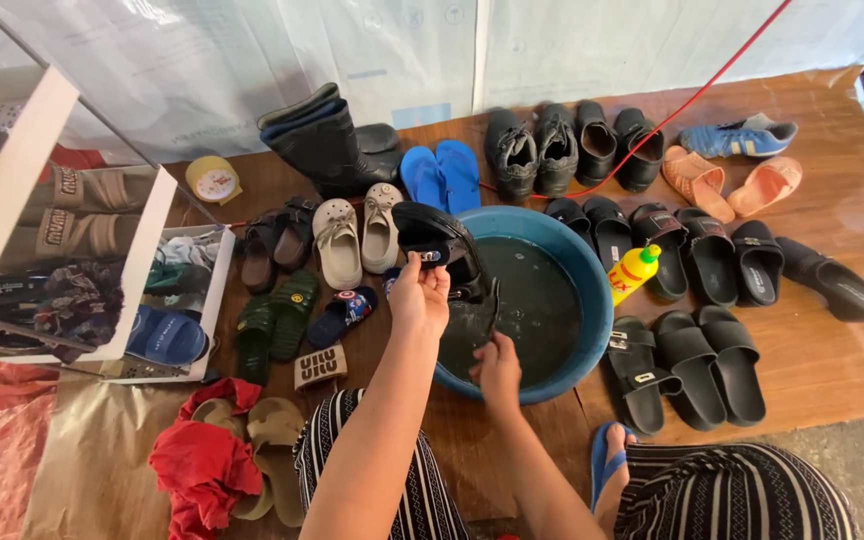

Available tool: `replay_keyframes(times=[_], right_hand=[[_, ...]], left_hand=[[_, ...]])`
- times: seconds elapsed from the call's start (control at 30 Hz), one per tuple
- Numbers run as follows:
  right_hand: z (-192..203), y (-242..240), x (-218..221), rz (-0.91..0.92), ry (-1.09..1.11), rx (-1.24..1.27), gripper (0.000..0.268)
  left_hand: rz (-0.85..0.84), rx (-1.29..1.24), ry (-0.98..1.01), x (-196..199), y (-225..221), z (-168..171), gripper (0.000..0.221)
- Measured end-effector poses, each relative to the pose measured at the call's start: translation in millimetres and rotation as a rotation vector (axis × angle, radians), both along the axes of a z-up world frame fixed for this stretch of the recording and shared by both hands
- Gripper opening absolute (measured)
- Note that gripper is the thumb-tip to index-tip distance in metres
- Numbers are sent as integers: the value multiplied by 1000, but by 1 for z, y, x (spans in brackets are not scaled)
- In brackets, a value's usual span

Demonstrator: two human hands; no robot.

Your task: Scrubbing a pair of black sandals with a brush in a basin of water to clean them.

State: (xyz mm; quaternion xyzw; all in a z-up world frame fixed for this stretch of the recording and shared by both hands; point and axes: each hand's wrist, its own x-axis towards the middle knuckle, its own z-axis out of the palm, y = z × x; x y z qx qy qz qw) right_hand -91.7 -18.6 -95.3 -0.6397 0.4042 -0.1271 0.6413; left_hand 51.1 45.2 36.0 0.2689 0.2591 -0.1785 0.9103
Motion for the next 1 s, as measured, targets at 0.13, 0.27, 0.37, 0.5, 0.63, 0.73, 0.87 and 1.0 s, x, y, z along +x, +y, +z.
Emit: replay_keyframes(times=[0.13,0.27,0.37,0.5,0.63,0.73,0.87,1.0], right_hand=[[-74,-64,0,282,462,-463,31],[-108,-100,3,476,759,-839,29],[-131,-127,17,686,827,-989,20],[-57,-172,32,811,854,-1088,26],[74,-210,64,973,773,-1048,24],[213,-195,70,1182,764,-1033,37],[300,-171,42,1076,628,-803,41],[284,-184,29,880,400,-687,36]], left_hand=[[-50,28,-32,-1,0,-3,21],[-142,64,-44,-7,-5,-11,26],[-198,163,-84,3,-17,-27,25],[-206,194,-73,3,-20,-45,26],[-202,221,-106,15,-24,-60,27],[-189,229,-56,4,-20,-27,32],[-221,266,-97,5,-25,-29,37],[-223,300,-103,-2,-29,-24,35]])
